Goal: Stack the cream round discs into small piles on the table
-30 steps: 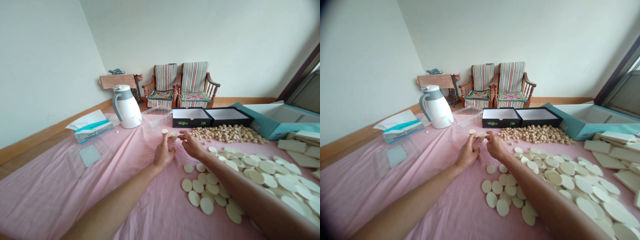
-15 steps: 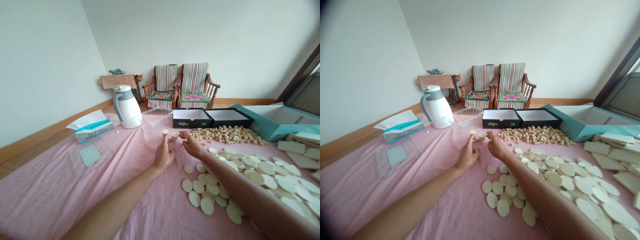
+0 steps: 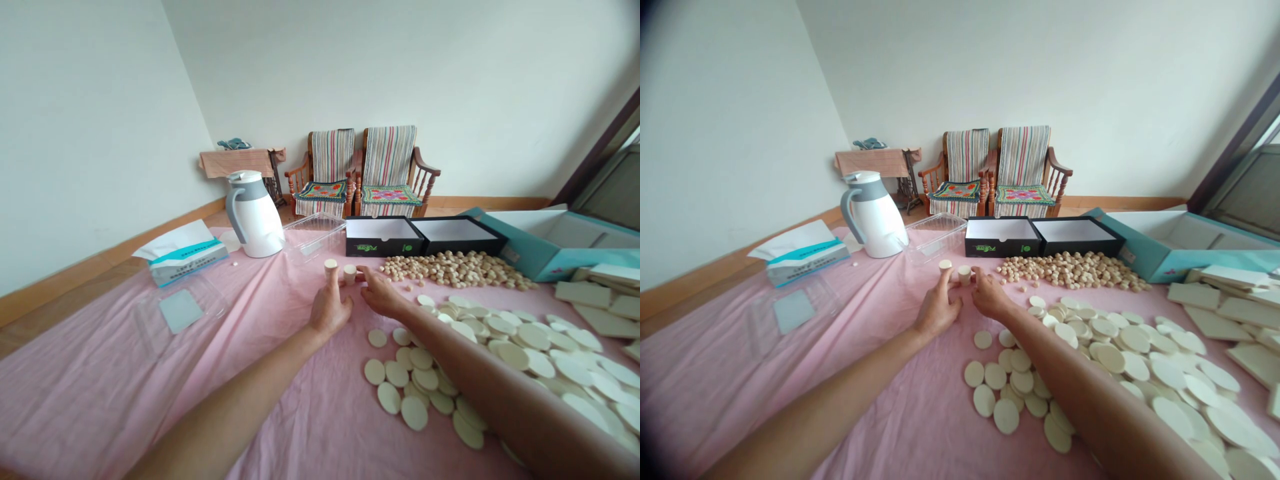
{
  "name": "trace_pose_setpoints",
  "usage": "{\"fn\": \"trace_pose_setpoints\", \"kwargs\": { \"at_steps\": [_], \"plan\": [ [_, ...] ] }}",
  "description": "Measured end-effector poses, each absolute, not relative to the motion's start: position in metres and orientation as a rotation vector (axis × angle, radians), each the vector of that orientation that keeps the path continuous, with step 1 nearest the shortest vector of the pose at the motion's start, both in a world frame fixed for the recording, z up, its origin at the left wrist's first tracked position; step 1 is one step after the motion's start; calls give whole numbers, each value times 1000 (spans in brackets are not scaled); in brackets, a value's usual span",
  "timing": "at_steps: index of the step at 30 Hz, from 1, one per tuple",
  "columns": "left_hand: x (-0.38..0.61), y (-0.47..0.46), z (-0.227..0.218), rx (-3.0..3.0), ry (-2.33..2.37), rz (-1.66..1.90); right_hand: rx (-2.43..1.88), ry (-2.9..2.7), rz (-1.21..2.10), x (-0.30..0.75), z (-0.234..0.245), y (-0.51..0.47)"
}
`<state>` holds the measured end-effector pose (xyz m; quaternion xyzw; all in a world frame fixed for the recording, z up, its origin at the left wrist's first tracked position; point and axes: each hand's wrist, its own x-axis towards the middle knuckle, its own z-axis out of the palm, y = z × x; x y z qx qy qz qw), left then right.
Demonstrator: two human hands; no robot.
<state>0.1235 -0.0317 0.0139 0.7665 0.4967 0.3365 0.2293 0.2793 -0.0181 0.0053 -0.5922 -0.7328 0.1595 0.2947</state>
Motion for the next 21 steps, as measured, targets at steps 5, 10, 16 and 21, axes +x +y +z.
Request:
{"fn": "trace_pose_setpoints", "kwargs": {
  "at_steps": [5,10,16,21],
  "plan": [
    [124,-32,16,2123,1380,915,-1602,-1968,428,279,7,-21],
    [124,-29,16,2131,1388,920,-1622,-1980,436,276,11,-28],
    [123,-28,15,2151,1399,931,-1611,-1943,454,274,13,-34],
    [123,-31,13,2137,1383,1000,-1595,-1815,413,275,13,-32]
  ]
}}
